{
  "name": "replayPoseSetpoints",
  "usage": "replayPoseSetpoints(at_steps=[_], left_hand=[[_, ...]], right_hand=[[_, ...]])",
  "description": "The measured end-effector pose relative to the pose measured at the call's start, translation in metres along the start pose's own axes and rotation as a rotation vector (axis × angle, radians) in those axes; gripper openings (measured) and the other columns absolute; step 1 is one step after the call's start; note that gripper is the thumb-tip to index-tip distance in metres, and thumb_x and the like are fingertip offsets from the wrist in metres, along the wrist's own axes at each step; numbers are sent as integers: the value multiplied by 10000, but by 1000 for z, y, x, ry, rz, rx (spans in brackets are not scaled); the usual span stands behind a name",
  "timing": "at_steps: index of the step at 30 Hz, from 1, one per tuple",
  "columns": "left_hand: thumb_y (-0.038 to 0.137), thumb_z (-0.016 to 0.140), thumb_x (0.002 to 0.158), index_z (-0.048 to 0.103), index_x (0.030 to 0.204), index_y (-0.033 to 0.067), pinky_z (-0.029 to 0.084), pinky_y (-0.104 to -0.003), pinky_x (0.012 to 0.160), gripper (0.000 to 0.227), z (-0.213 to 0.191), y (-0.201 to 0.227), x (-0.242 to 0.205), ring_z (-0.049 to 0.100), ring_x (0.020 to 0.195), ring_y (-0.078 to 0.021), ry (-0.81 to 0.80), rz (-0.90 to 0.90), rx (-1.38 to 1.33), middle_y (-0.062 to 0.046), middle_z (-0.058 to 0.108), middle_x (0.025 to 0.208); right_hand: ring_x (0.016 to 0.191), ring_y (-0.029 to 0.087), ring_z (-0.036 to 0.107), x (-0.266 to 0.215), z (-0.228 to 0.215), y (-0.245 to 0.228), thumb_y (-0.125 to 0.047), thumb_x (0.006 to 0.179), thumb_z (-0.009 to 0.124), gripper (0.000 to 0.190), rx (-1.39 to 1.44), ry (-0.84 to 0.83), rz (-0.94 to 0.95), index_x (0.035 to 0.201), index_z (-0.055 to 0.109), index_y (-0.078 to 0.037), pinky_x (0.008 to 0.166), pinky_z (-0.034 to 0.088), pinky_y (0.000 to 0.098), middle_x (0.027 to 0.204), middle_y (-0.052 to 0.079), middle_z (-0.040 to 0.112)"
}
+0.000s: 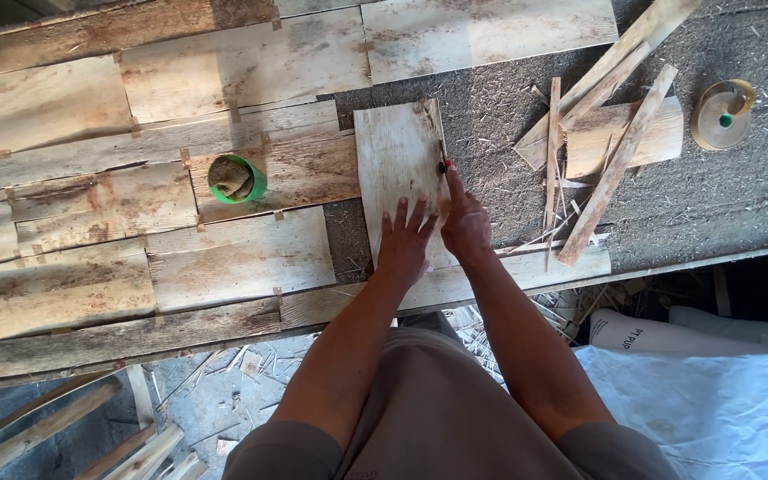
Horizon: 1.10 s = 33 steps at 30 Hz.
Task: The recorder is cutting and joining thin sheets of wood or bark using tape to create a larger patterned panel.
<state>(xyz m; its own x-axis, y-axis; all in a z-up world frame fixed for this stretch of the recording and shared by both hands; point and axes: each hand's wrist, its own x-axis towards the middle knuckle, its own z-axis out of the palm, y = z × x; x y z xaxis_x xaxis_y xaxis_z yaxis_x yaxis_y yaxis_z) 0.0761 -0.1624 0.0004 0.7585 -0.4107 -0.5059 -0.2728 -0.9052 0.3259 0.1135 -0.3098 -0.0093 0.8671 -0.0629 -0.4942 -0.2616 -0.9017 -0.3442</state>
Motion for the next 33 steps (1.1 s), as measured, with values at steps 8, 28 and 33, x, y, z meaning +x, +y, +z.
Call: replayPoseSetpoints(at_steps=[8,28,33], left_hand=[[324,890,752,267,1624,249,112,-607,1256,1075,1,-1,0,14,1587,-386,15,6,11,-69,1,1732],[325,938,689,287,1602,232,128,-615,1247,1125,-5,2,-2,40,1574,-389,10,-5,-28,-81,45,1713],[308,938,694,307,1600,246,130,-614,1256,1106,-3,2,-4,51,1587,-376,50,-5,-45,-66,63,1725]], right_hand=[[781,325,710,-16,-6,-2,-92,1009,556,754,57,33,-10,1629,184,-305,563,592,434,1192,237,673],[879,415,718,-66,5,14,64,907,547,911,68,49,-51,1656,140,-258,688,592,524,1088,272,676],[907,441,719,-76,3,14,70,899,533,894,106,49,-42,1650,187,-271,731,569,557,1107,276,687]])
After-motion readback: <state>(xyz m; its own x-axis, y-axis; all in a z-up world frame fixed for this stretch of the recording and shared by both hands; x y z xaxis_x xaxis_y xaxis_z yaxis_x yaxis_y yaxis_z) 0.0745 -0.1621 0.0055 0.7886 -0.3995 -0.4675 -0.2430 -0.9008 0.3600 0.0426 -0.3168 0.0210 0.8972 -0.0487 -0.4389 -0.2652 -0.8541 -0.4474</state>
